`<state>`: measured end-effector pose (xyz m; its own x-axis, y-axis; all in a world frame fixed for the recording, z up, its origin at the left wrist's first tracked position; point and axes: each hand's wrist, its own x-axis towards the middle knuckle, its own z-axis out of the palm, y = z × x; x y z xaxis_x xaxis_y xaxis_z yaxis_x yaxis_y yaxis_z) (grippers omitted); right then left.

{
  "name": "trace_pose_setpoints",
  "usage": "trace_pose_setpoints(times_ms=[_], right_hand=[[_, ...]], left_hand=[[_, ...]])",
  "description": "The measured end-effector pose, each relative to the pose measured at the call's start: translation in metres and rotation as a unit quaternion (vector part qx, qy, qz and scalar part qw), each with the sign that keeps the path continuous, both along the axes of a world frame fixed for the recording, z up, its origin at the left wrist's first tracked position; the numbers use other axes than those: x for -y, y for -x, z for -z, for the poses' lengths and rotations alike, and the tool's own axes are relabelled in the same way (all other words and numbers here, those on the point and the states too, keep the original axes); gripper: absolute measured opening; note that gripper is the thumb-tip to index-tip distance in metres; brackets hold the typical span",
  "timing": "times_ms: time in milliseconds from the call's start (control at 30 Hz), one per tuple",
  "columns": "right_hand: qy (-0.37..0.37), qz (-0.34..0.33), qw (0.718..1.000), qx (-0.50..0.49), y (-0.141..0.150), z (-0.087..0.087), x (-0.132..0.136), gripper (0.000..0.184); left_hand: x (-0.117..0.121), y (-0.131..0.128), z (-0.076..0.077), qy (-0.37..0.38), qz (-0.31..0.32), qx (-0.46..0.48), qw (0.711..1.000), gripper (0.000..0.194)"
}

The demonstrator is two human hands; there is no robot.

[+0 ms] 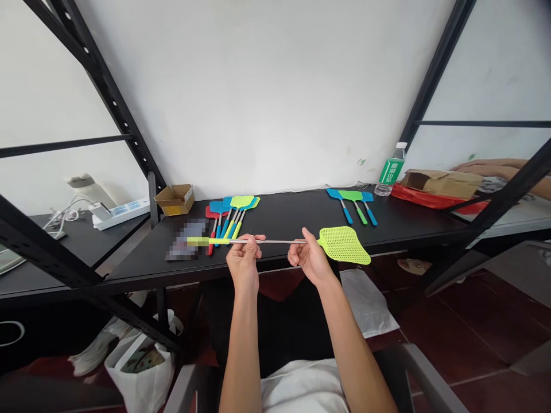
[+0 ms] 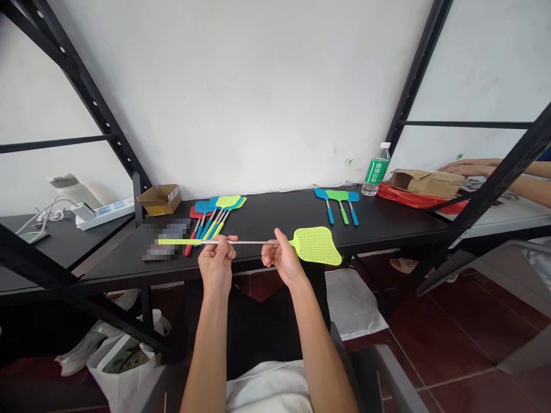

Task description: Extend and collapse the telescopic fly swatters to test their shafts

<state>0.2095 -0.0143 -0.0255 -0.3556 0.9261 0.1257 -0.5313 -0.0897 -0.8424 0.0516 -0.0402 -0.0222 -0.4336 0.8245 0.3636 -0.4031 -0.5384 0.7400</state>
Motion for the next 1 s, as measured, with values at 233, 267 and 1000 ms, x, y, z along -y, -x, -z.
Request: trace_pose_setpoints(times_ms=[233,267,1000], right_hand=[[0.001,0.027,0.999,-0.042,0.002,-0.003,0.001,0.064],[0.002,0.035,0.998,-0.045,0.002,-0.003,0.001,0.064],[-0.046,0.134,0.989,0.037,-0.007,0.005,-0.002,0.044]], left_hand=[[0.0,0.003,0.004,-0.028,0.05,-0.022,0.998,0.02],[-0.001,0.003,0.005,-0.03,0.06,-0.03,0.997,0.019],[-0.004,-0.003,0.007,0.015,0.007,-0.034,0.999,0.025]])
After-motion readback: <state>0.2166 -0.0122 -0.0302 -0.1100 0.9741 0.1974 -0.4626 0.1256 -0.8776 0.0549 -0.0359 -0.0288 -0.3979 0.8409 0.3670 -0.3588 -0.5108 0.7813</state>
